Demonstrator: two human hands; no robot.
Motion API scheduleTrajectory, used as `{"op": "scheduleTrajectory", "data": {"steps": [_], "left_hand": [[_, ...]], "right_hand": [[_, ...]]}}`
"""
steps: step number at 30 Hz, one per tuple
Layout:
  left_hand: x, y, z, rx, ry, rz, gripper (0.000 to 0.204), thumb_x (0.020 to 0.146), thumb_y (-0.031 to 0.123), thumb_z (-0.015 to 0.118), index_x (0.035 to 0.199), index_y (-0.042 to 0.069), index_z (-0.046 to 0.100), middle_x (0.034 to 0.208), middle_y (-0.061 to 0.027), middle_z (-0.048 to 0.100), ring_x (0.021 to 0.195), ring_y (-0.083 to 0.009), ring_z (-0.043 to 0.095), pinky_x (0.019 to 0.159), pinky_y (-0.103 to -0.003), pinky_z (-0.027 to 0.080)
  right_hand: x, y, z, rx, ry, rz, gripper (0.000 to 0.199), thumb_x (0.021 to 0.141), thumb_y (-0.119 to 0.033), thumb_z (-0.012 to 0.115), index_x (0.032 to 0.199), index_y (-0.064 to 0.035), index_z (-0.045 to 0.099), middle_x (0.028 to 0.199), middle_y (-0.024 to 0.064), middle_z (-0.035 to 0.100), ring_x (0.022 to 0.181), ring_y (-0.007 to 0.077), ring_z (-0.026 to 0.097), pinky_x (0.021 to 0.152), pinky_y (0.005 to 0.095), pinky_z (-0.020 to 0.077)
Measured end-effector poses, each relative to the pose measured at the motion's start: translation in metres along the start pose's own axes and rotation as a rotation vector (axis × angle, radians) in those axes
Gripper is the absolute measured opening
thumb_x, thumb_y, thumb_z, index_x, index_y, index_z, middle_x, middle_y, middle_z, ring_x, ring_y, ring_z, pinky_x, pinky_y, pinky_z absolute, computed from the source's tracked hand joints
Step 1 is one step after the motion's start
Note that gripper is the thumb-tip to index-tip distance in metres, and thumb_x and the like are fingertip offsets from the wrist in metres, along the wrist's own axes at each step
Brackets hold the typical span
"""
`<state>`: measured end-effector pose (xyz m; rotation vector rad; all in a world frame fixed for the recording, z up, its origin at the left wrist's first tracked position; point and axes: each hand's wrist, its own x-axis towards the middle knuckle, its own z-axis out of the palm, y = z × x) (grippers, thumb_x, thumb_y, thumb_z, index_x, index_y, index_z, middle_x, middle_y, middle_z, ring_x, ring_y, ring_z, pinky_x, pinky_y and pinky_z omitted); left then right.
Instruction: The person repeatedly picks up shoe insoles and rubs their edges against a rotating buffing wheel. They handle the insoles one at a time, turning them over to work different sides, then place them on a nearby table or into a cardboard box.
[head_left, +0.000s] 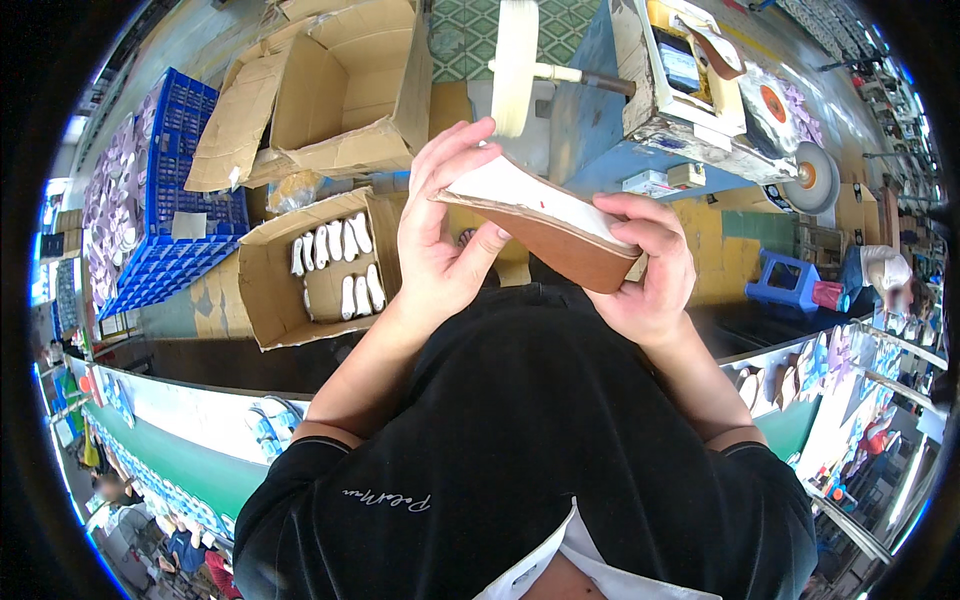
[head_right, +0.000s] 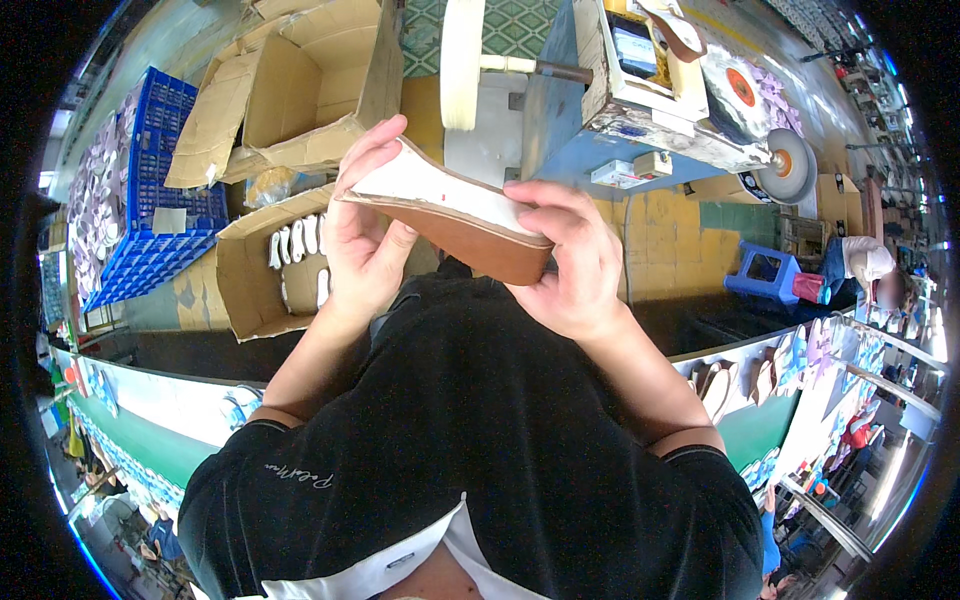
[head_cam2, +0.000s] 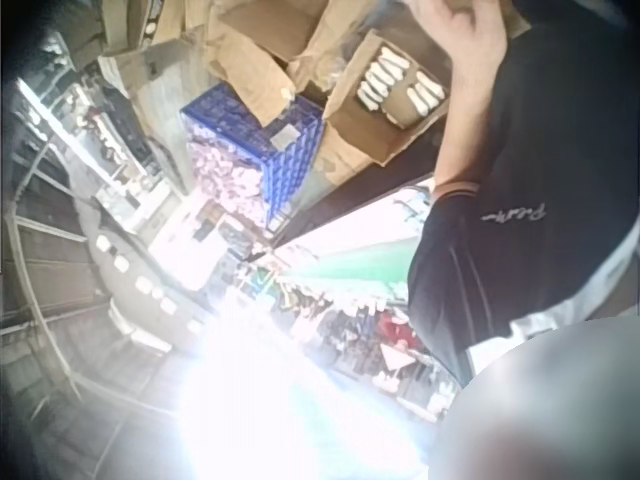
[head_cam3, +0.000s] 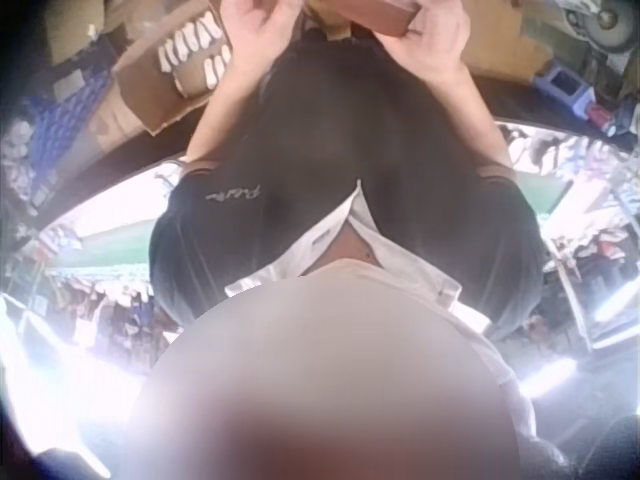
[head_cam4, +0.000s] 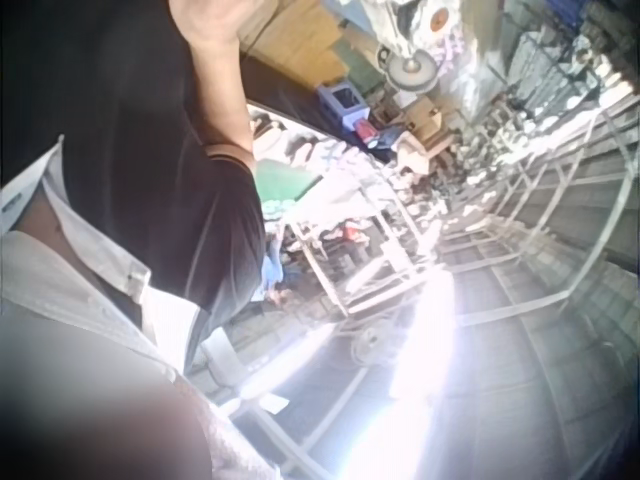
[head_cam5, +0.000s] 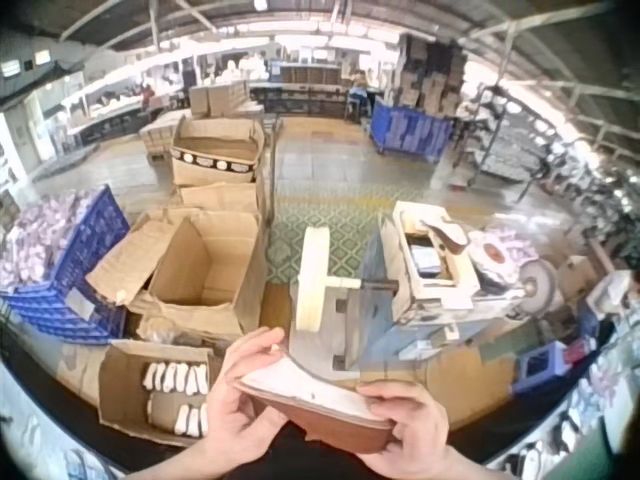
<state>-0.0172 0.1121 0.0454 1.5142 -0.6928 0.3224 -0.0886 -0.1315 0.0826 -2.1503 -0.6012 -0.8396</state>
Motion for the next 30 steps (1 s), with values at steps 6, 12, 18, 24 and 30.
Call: {"op": "scheduleTrajectory", "data": {"steps": [6,12,18,24,30], "left_hand": [[-0.013,0.029,0.014,-0.259,-0.020,-0.117,0.097,0.097,0.021,0.089,0.175,-0.005,0.036,0.181,-0.0266,0.036,0.167,-0.0388,0.039,0.136,-0.053,0.034],[-0.014,0.035,0.031,-0.144,0.024,-0.170,0.092,0.094,0.015,0.092,0.170,-0.001,0.043,0.179,-0.0231,0.041,0.162,-0.0318,0.047,0.132,-0.051,0.040],[-0.008,0.021,0.025,-0.296,0.173,-0.447,0.043,0.123,0.033,0.054,0.138,0.000,0.077,0.150,-0.0167,0.076,0.151,-0.0228,0.057,0.126,-0.049,0.043],[-0.021,0.002,0.028,-0.411,0.299,-0.685,0.085,0.122,0.069,0.029,0.162,0.001,0.058,0.168,-0.0148,0.060,0.156,-0.0309,0.052,0.130,-0.058,0.033],[-0.049,-0.002,0.060,-0.674,-0.038,-0.743,0.075,0.118,0.045,0.065,0.173,0.000,0.040,0.163,-0.0144,0.059,0.151,-0.0298,0.059,0.125,-0.049,0.047]], "right_hand": [[-0.005,-0.014,-0.005,-0.026,0.009,0.055,0.065,0.072,0.001,0.099,0.124,-0.0054,0.060,0.128,0.0218,0.077,0.108,0.0381,0.079,0.086,0.0421,0.0651],[-0.018,-0.023,0.005,0.008,-0.025,0.144,0.060,0.077,0.007,0.092,0.127,-0.0034,0.060,0.125,0.0217,0.073,0.110,0.0361,0.074,0.093,0.0434,0.0608],[-0.027,-0.027,0.011,0.037,-0.047,0.249,0.060,0.074,0.008,0.089,0.126,-0.0044,0.060,0.124,0.0202,0.072,0.112,0.0367,0.072,0.093,0.0437,0.0594],[-0.036,-0.024,0.007,0.043,-0.004,0.291,0.054,0.080,0.004,0.091,0.123,-0.0042,0.060,0.123,0.0193,0.071,0.110,0.0357,0.073,0.092,0.0426,0.0600],[-0.033,-0.022,0.015,0.395,-0.058,0.818,0.032,0.110,-0.022,0.078,0.126,-0.0015,0.060,0.103,0.0163,0.071,0.097,0.0218,0.070,0.085,0.0402,0.0589]]}}
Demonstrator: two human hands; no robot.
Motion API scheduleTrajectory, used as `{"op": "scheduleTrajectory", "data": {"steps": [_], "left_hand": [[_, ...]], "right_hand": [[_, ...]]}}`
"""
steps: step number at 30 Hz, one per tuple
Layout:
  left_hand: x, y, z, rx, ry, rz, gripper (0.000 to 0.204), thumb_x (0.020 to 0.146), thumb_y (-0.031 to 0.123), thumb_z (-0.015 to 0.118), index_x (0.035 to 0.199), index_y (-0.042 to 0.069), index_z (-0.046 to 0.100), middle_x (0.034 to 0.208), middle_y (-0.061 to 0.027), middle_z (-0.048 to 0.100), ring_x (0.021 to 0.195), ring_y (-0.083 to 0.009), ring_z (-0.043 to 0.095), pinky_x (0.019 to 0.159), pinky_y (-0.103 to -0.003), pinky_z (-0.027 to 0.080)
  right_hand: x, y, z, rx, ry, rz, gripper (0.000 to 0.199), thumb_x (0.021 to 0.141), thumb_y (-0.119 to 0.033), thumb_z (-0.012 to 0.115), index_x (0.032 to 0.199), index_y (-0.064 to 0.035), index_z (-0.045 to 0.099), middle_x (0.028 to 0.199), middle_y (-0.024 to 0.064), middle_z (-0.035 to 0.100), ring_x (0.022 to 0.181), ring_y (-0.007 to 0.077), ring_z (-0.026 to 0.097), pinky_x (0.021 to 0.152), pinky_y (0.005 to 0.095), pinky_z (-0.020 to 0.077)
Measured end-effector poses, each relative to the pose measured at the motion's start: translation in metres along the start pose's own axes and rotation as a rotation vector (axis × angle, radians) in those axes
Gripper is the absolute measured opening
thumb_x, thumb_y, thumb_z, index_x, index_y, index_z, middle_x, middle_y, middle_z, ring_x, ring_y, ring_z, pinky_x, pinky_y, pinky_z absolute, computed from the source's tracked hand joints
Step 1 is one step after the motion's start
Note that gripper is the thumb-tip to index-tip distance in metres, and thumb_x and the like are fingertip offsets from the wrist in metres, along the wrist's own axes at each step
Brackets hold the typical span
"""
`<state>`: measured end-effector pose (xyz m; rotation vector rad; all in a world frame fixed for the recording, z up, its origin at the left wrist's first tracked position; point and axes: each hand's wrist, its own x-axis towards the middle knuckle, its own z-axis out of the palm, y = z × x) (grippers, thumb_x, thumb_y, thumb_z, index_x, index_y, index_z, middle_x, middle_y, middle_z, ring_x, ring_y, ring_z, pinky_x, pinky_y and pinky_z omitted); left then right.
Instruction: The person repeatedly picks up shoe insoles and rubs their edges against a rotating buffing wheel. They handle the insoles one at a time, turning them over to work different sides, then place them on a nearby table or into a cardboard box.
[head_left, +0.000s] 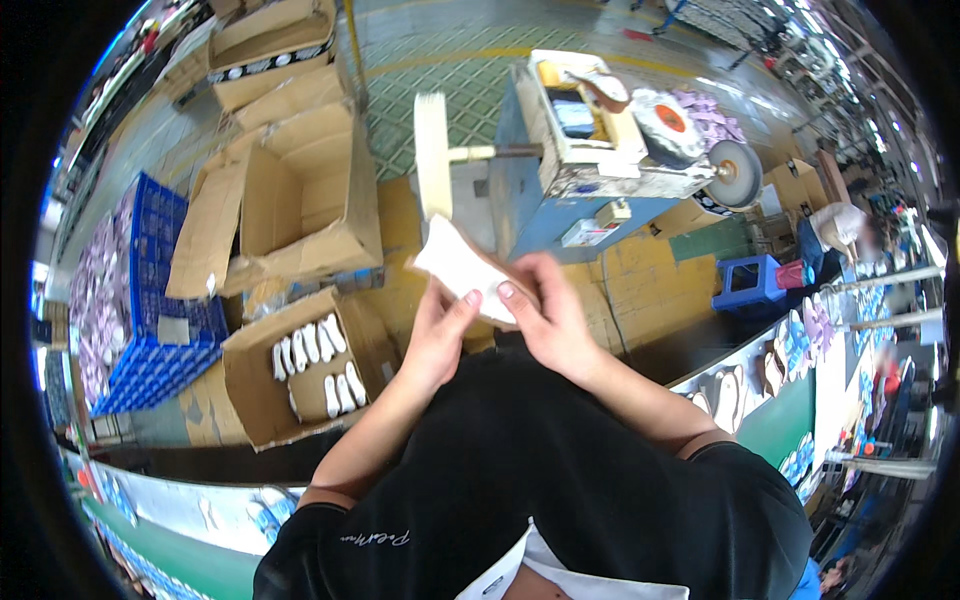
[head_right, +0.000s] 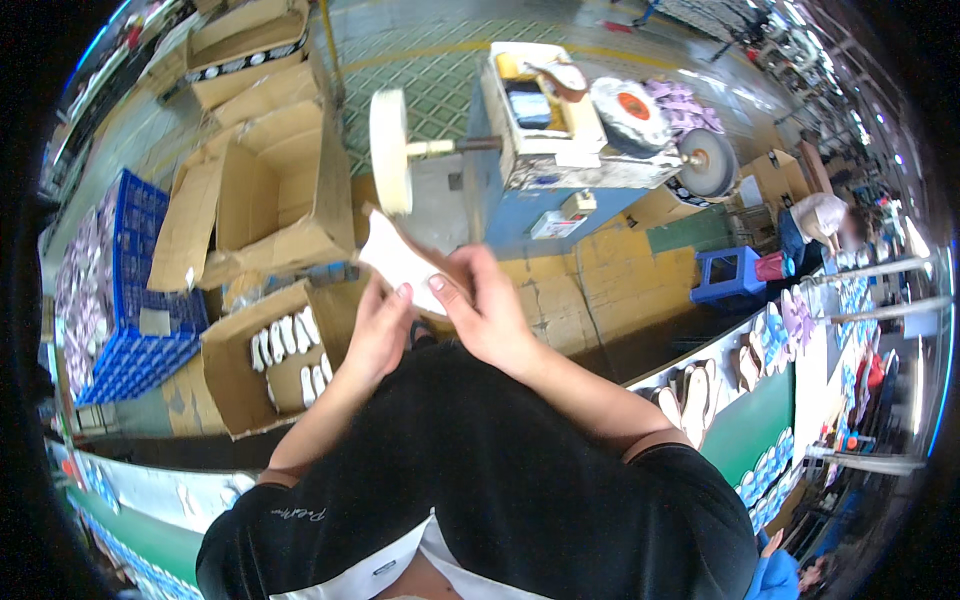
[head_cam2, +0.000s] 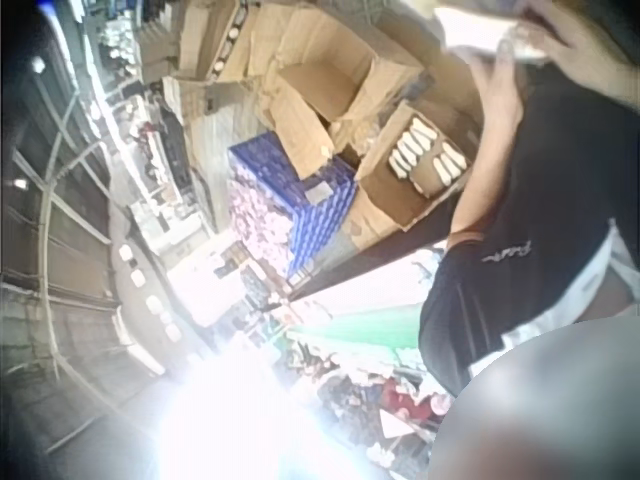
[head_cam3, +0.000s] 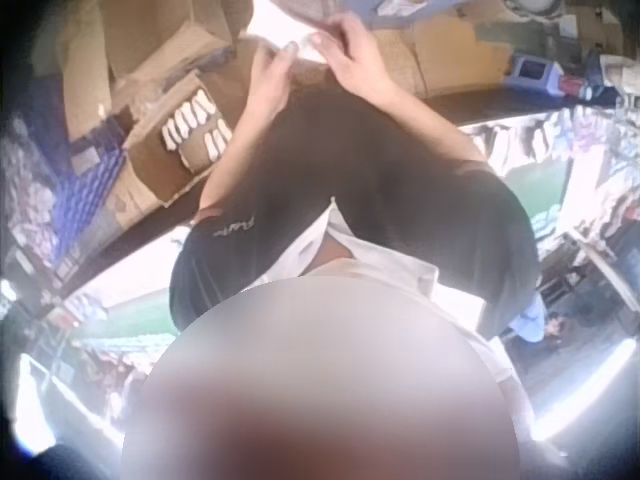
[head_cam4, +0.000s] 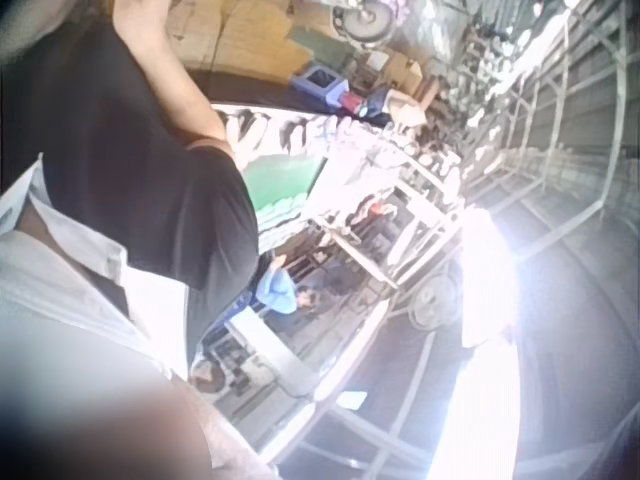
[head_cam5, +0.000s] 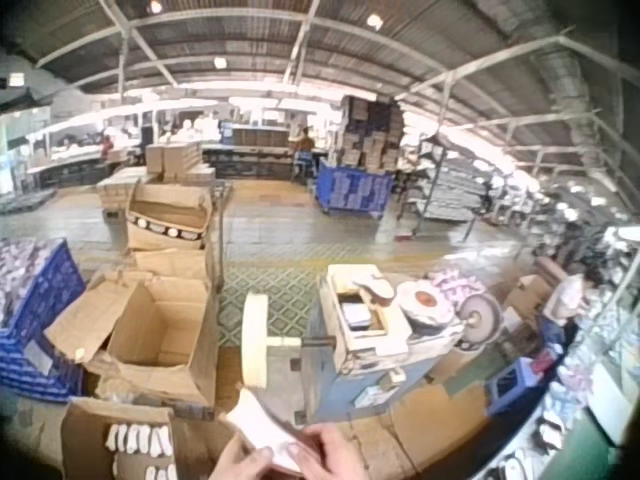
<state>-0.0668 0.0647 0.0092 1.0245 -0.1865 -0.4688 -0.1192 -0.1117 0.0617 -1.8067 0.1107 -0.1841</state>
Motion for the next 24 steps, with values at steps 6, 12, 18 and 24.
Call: {"op": "scheduleTrajectory", "data": {"steps": [6,12,18,24], "left_hand": [[0.018,0.003,-0.007,-0.321,0.041,-0.157,0.062,0.115,0.028,0.066,0.168,0.001,0.046,0.156,-0.0217,0.065,0.141,-0.0354,0.068,0.116,-0.050,0.057],[0.019,0.014,-0.026,-0.276,0.054,-0.194,0.076,0.118,0.064,0.045,0.166,0.006,0.051,0.149,-0.0187,0.070,0.120,-0.0363,0.075,0.100,-0.052,0.064],[0.009,0.019,-0.035,-0.403,0.012,-0.292,0.068,0.123,0.054,0.035,0.166,0.004,0.053,0.148,-0.0199,0.072,0.123,-0.0366,0.075,0.104,-0.052,0.063],[0.009,0.019,-0.058,-0.394,0.101,-0.260,0.063,0.125,0.050,0.042,0.163,0.001,0.055,0.149,-0.0163,0.073,0.129,-0.0338,0.075,0.114,-0.049,0.059]], "right_hand": [[0.052,0.001,-0.042,-0.575,-0.310,0.150,0.071,0.119,-0.063,0.048,0.118,0.0011,0.078,0.111,0.0354,0.077,0.105,0.0534,0.076,0.091,0.0593,0.0590],[0.262,0.046,-0.152,-1.148,0.479,0.081,0.086,0.098,-0.055,0.085,0.153,0.0061,0.057,0.146,0.0332,0.068,0.140,0.0481,0.064,0.116,0.0554,0.0545],[0.366,0.070,-0.225,-1.372,0.178,0.203,0.090,0.095,-0.061,0.083,0.146,0.0100,0.064,0.144,0.0355,0.072,0.137,0.0465,0.070,0.119,0.0513,0.0538],[0.283,0.030,-0.165,-0.990,0.459,-0.104,0.077,0.091,-0.039,0.091,0.148,0.0058,0.064,0.144,0.0274,0.074,0.135,0.0431,0.071,0.114,0.0480,0.0563]]}}
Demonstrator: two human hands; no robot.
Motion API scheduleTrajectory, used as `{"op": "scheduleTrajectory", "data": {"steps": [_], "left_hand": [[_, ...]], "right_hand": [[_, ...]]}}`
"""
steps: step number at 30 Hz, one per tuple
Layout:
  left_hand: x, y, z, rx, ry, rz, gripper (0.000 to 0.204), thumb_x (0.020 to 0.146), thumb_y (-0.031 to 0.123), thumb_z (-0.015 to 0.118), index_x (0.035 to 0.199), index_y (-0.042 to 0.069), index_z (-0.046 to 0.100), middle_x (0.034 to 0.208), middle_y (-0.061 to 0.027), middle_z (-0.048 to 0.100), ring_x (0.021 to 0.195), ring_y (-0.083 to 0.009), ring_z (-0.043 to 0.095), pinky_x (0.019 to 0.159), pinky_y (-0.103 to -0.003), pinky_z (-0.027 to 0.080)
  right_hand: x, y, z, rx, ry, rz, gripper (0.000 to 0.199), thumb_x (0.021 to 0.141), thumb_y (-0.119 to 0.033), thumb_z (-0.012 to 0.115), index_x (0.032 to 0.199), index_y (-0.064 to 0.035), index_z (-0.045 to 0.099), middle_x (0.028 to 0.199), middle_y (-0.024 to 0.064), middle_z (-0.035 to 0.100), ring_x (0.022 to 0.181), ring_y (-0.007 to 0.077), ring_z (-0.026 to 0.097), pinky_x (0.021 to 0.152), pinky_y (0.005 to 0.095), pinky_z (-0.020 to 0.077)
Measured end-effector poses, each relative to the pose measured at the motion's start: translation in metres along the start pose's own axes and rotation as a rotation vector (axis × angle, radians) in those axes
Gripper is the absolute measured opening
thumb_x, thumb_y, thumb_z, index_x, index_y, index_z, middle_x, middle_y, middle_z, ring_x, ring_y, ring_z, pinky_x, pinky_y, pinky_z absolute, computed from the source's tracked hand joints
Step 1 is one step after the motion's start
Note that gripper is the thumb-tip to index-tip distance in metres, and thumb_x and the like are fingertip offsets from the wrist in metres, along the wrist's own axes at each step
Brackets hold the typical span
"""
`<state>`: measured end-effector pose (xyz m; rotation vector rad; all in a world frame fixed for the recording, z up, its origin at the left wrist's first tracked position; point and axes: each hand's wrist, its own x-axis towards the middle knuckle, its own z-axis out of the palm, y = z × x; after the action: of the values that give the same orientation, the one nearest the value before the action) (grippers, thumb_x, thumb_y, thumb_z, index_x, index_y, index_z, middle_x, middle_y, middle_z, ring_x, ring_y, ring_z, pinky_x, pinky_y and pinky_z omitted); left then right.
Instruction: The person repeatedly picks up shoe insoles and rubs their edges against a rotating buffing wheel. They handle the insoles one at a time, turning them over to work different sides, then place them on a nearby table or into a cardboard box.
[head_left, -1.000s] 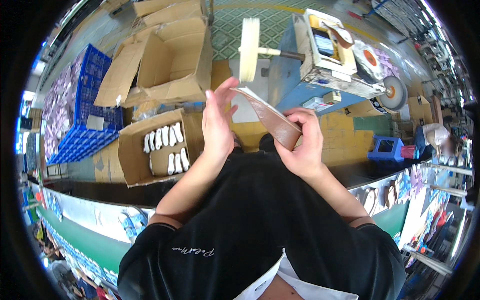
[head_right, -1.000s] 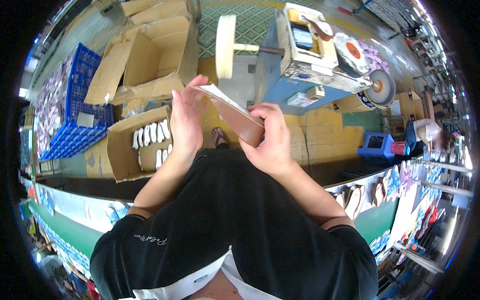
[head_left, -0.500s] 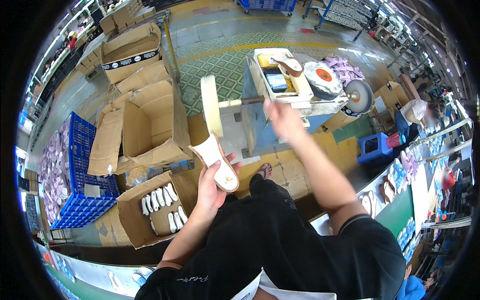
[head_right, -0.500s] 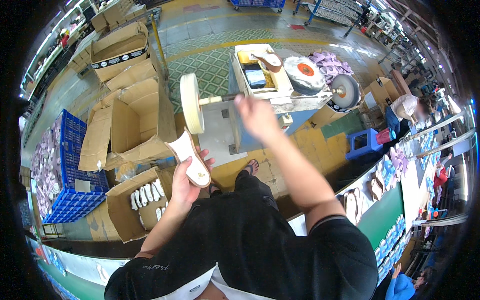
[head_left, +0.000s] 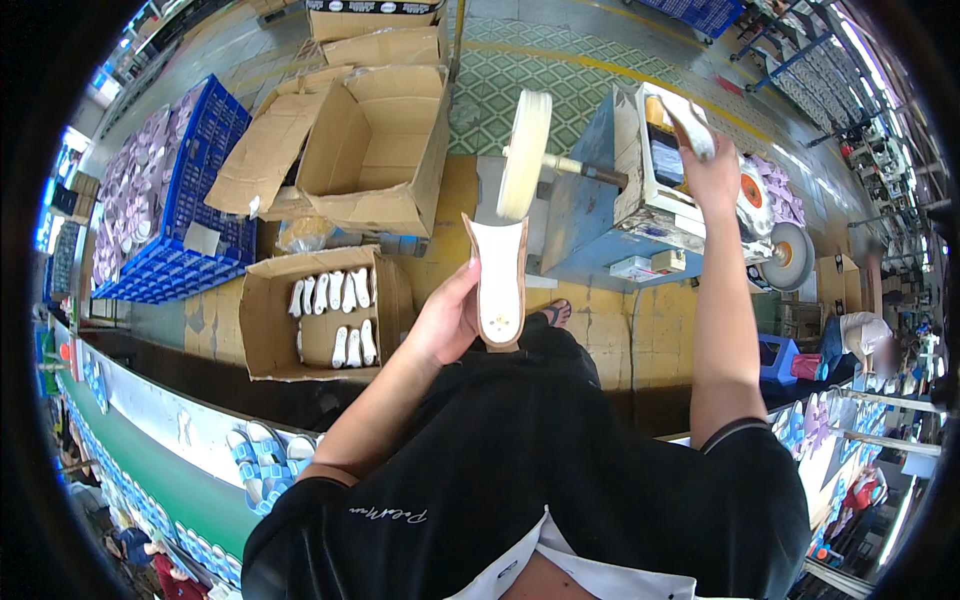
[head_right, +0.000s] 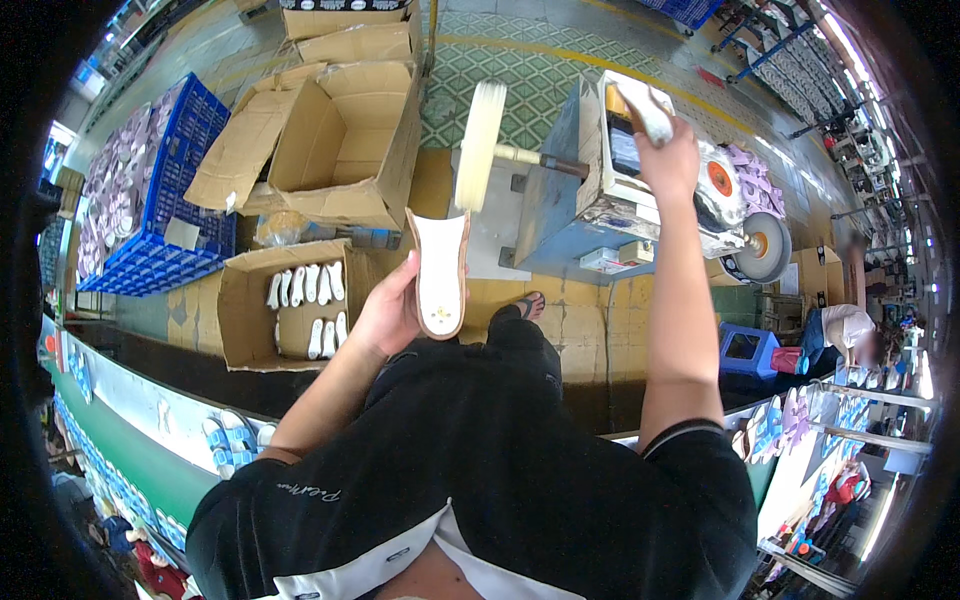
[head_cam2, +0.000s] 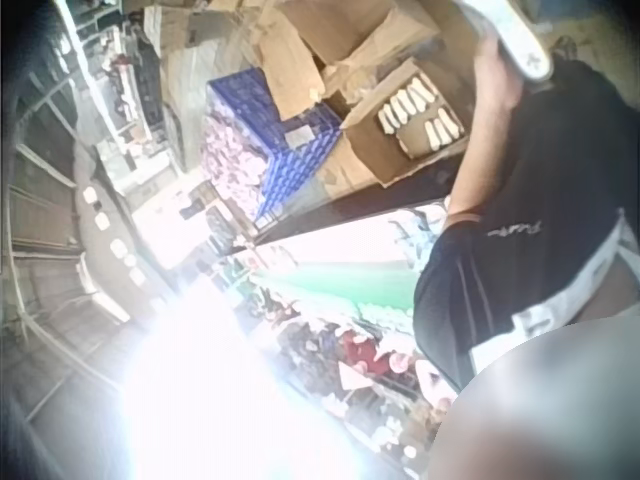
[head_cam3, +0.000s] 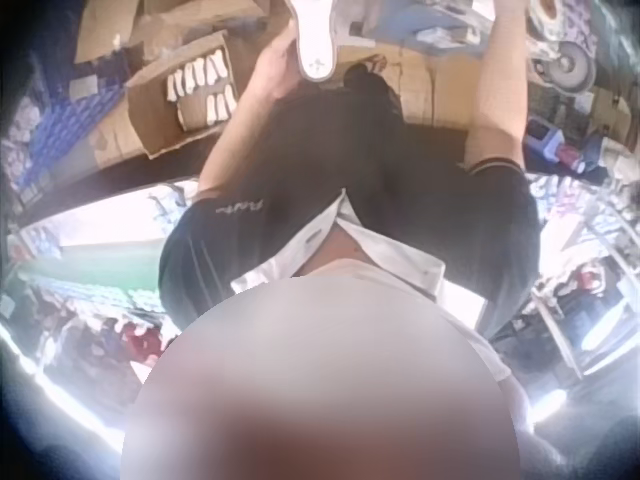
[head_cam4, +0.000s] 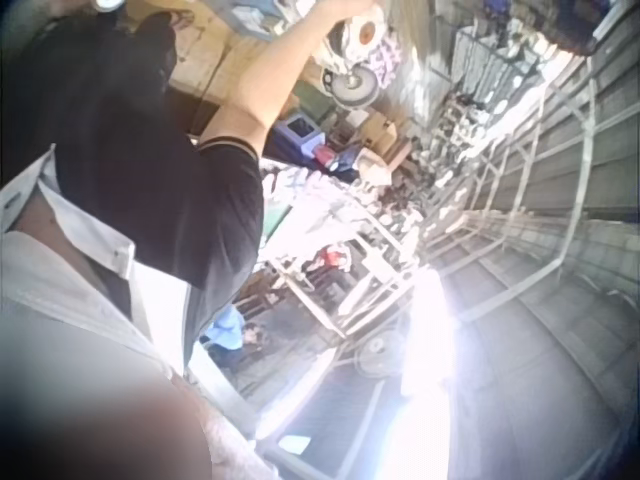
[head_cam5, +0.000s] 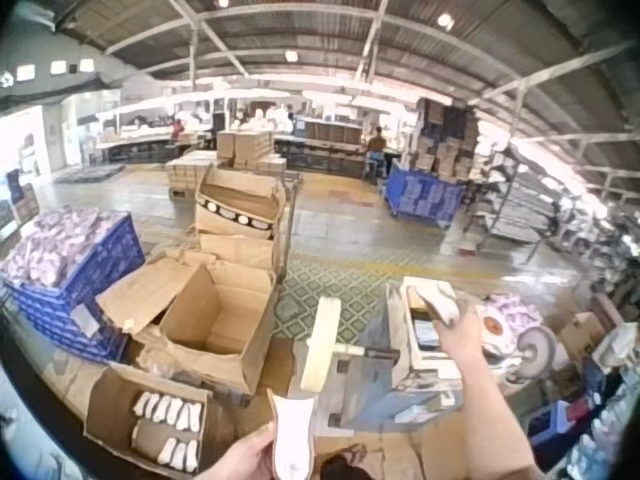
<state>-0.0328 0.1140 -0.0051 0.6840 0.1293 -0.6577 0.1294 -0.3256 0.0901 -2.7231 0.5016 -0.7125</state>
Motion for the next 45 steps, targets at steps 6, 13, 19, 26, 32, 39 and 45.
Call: {"op": "scheduleTrajectory", "data": {"steps": [6,13,19,26,32,39,45], "left_hand": [[0.015,0.010,-0.015,0.016,-0.167,-0.290,0.073,0.122,0.060,0.044,0.163,0.000,0.055,0.147,-0.0166,0.074,0.124,-0.0285,0.078,0.107,-0.042,0.063],[0.014,0.011,-0.001,0.354,-0.304,-0.360,0.098,0.115,0.077,0.047,0.167,-0.005,0.050,0.150,-0.0145,0.071,0.133,-0.0187,0.072,0.109,-0.037,0.060],[0.001,0.020,0.003,0.642,-0.301,-0.207,0.086,0.096,0.024,0.093,0.162,-0.008,0.050,0.138,-0.0179,0.073,0.124,-0.0240,0.073,0.105,-0.037,0.060],[-0.003,0.013,-0.015,0.430,-0.076,-0.101,0.068,0.099,0.010,0.085,0.157,-0.005,0.051,0.128,-0.0189,0.078,0.114,-0.0303,0.081,0.103,-0.046,0.067],[-0.025,0.005,-0.020,0.289,-0.045,-0.017,0.074,0.101,0.014,0.086,0.162,-0.004,0.050,0.140,-0.0147,0.074,0.124,-0.0254,0.074,0.107,-0.043,0.062],[-0.032,-0.002,-0.008,0.124,0.038,0.029,0.061,0.117,0.039,0.067,0.158,-0.004,0.053,0.136,-0.0186,0.074,0.120,-0.0293,0.077,0.103,-0.047,0.066],[-0.026,0.003,-0.014,0.226,0.067,0.035,0.057,0.115,0.025,0.072,0.160,-0.003,0.051,0.133,-0.0145,0.074,0.120,-0.0233,0.075,0.105,-0.040,0.062]], "right_hand": [[-0.161,-0.094,-0.074,0.600,-0.455,-0.669,0.070,0.079,0.012,0.076,0.144,-0.0129,0.072,0.145,0.0115,0.070,0.141,0.0363,0.064,0.120,0.0466,0.0517],[-0.207,-0.126,-0.086,0.558,-0.759,-0.883,0.074,0.078,0.014,0.072,0.144,-0.0188,0.078,0.148,0.0107,0.062,0.136,0.0379,0.061,0.115,0.0476,0.0542],[-0.211,-0.121,-0.071,0.568,-0.718,-0.869,0.094,0.079,0.012,0.075,0.163,-0.0309,0.067,0.153,0.0131,0.059,0.144,0.0402,0.056,0.121,0.0506,0.0516],[-0.136,-0.049,-0.024,0.430,-0.314,-0.486,0.064,0.092,-0.009,0.082,0.155,-0.0144,0.070,0.152,0.0211,0.065,0.146,0.0428,0.059,0.124,0.0520,0.0485],[0.007,0.062,0.033,-0.152,-0.061,-0.041,0.018,0.098,-0.017,0.076,0.110,-0.0145,0.090,0.109,0.0207,0.084,0.103,0.0416,0.080,0.099,0.0514,0.0638],[0.049,0.074,0.059,-0.471,-0.302,0.083,0.029,0.103,-0.045,0.080,0.119,-0.0231,0.090,0.156,0.0138,0.063,0.152,0.0436,0.051,0.117,0.0563,0.0552],[0.077,0.081,0.087,-0.484,-0.396,0.279,0.046,0.103,-0.040,0.075,0.139,-0.0130,0.083,0.167,0.0158,0.060,0.158,0.0438,0.050,0.123,0.0588,0.0480]]}}
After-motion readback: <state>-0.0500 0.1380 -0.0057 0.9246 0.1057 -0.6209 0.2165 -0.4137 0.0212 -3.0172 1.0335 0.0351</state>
